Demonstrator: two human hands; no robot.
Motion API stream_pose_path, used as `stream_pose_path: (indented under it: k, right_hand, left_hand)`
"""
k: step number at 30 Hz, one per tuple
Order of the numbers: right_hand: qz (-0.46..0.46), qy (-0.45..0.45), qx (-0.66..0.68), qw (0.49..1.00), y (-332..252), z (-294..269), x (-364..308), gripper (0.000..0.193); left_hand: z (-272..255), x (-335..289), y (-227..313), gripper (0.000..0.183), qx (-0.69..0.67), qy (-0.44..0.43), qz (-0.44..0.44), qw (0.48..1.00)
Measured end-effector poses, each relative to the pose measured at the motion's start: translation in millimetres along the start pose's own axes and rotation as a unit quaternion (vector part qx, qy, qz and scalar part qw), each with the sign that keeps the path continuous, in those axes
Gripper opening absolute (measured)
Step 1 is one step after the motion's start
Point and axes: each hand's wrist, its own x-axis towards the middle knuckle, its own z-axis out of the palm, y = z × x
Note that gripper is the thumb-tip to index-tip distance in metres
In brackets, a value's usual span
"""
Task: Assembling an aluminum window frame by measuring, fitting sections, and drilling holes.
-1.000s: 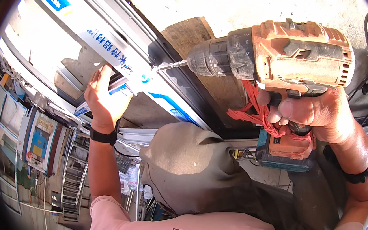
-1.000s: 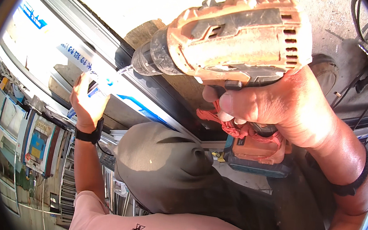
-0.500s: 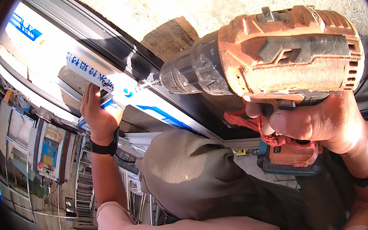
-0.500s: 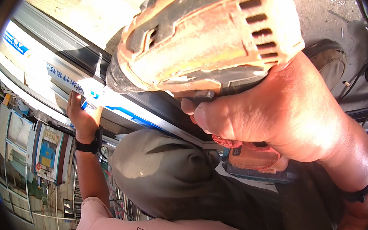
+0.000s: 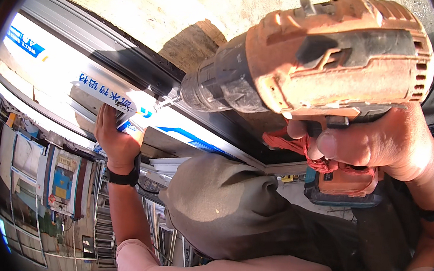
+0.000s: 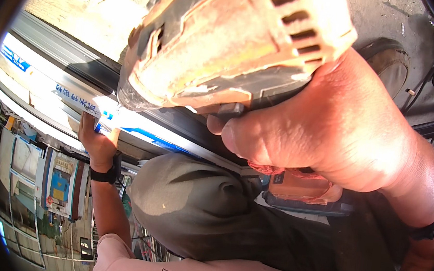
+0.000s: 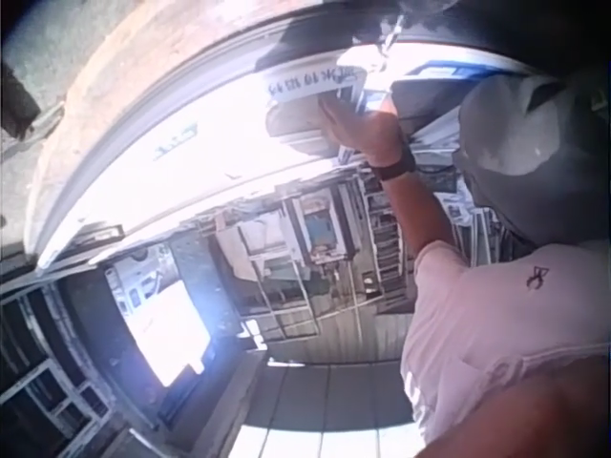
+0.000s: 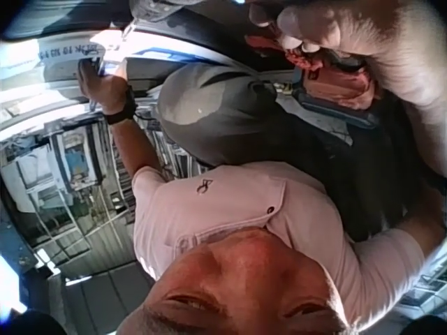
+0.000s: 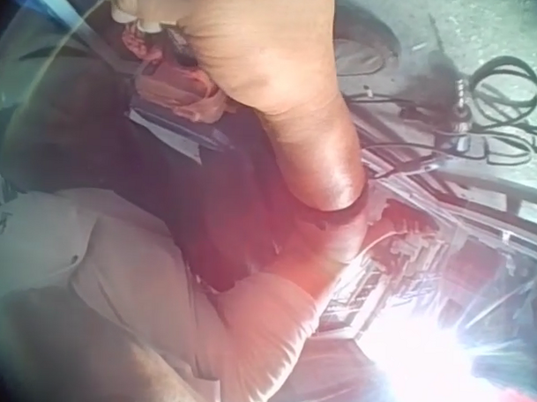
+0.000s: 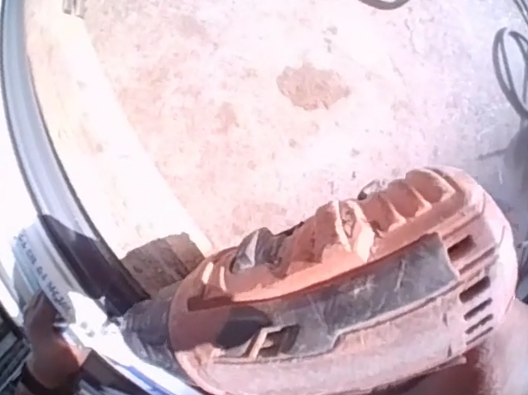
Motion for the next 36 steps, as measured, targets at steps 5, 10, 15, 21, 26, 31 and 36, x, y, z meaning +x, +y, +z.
stream_pose_path:
  k: [5,10,15,21,26,31,36]
  right_hand:
    - [0.017,0.007,0.003,1.0,-2.3,0.4,0.3,0.048]
    - [0.067,-0.001,-0.008,0.998,-6.7,1.4,1.3,0.052]
    - [0.022,0.001,-0.033,0.999,-1.6,0.9,1.4,0.051]
    - [-0.034,0.026,-0.084,0.996,11.4,1.9,-11.7,0.048]
    - [-0.042,0.007,-0.089,0.995,13.9,0.1,-12.0,0.048]
    - [0.093,0.038,0.046,0.994,-5.8,10.5,-17.7,0.047]
    - [0.041,0.101,-0.031,0.994,3.7,27.2,-17.3,0.045]
  left_hand:
    - [0.8,-1.8,-0.3,0.053,0.005,0.005,0.001,1.0]
    - [1.1,1.5,5.4,0.051,0.007,0.012,-0.001,1.0]
    - [-0.7,0.2,4.7,0.051,0.003,0.009,-0.013,1.0]
    - [5.1,0.6,2.4,0.052,0.002,0.01,0.0,1.0]
    - [1.6,-0.1,3.8,0.05,0.0,0.008,-0.003,1.0]
    - [-0.1,1.6,5.2,0.05,-0.001,0.015,0.008,1.0]
    - [3.3,-5.1,-1.2,0.053,-0.011,0.004,-0.012,1.0]
